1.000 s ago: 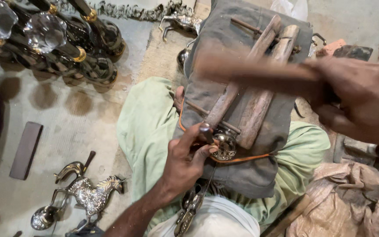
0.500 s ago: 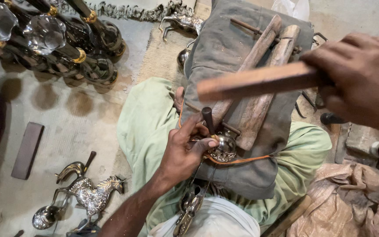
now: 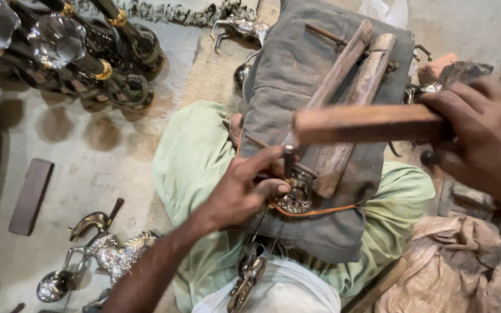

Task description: The person sits on the floor holding a small punch against a silver ornamental metal piece and repeatedly strikes the punch with a wooden mallet to shape and decorate it, repositioning the piece and punch between strikes.

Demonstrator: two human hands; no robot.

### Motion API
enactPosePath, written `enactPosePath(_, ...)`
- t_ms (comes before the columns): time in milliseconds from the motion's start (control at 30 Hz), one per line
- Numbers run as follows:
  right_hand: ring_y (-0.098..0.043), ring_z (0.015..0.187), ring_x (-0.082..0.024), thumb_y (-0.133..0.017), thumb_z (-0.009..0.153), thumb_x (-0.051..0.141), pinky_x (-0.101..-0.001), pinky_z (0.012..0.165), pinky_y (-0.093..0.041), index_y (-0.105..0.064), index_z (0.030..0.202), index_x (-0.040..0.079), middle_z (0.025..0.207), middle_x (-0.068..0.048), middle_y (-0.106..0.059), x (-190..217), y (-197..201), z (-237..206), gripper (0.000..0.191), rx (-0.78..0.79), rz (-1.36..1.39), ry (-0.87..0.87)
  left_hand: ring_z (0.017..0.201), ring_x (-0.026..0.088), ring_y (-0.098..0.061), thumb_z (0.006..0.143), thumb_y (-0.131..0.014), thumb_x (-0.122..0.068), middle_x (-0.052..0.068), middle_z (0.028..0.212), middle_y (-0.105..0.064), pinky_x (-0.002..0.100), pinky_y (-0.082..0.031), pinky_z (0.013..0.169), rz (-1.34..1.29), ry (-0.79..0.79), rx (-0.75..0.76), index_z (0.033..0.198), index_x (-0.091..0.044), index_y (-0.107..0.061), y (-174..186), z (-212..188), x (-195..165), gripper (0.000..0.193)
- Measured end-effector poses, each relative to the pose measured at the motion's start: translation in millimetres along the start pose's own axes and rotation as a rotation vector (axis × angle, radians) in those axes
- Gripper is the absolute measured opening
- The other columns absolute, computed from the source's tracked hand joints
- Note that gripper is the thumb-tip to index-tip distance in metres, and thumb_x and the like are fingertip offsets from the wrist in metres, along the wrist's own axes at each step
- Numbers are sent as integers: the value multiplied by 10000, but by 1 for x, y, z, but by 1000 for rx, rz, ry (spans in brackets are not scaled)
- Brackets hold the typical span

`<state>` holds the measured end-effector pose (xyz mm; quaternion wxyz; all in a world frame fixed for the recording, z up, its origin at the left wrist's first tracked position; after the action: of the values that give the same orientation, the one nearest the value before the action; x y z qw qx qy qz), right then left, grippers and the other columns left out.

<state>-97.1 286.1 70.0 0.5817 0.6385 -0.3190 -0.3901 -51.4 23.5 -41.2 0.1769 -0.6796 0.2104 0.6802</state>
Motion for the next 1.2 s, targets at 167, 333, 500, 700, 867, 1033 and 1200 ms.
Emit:
enactPosePath(167,-650,1101,-337,-811,742,214,-448,908,-560,-649,1325,60,1138,-114,-693,-7,-21,-40,624,-120,40,-88,919,241,-772,914,-676,36,136,1020,-759,349,-598,825,146,-215,302,1382,5,-561,-1,17,-14,483)
enactPosePath(333,-634,958,-283,-817,912,212,-400,851,-531,-616,1231,32,1120,-139,-679,-14,-33,-62,418,-328,422,-250,1005,243,-770,905,-644,89,159,1198,-740,354,-618,894,34,-280,420,1414,-6,-537,-1,21,-21,529)
enactPosePath(500,-676,900,-348,-844,788,61,-519,823,-583,-641,1048,-20,956,-188,-692,8,-22,-47,339,-310,-132,38,1033,222,-779,903,-619,115,147,1217,-744,336,-628,931,72,-273,403,1415,-27,-548,0,20,-23,537)
enactPosePath(700,-700,932,-301,-790,708,338,-425,784,-597,-646,1218,27,995,-152,-723,5,-20,-26,614,-34,-250,70,868,229,-757,890,-680,65,123,973,-747,350,-600,808,125,-144,254,1396,-45,-568,8,13,-9,530)
enactPosePath(867,-697,1019,-249,-773,809,332,-390,899,-605,-627,1325,64,1106,-110,-702,0,-17,0,599,93,-84,24,925,218,-749,919,-697,11,117,1014,-743,351,-597,849,55,-166,113,1345,-29,-548,15,3,-5,452)
enactPosePath(1033,-696,1093,-259,-736,732,224,-395,938,-585,-649,1279,89,1146,-85,-722,10,-1,33,571,114,-90,70,848,174,-731,888,-729,-28,97,937,-747,333,-594,819,-35,-39,-33,1343,-31,-574,21,-8,9,480)
enactPosePath(1200,-697,989,-199,-701,848,260,-405,1034,-577,-629,1309,131,1114,-52,-742,30,3,66,484,269,-314,215,829,126,-724,893,-757,-54,76,912,-757,292,-591,775,-123,73,-124,1268,-30,-597,24,-14,24,408)
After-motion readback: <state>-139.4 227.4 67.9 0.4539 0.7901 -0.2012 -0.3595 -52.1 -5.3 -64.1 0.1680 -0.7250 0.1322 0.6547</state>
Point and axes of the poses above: each hand's wrist, its own z-axis towards the middle knuckle, its own y-axis out of the back of the hand, x = y × z, the point moved 8 cm from there along z, towards the middle knuckle
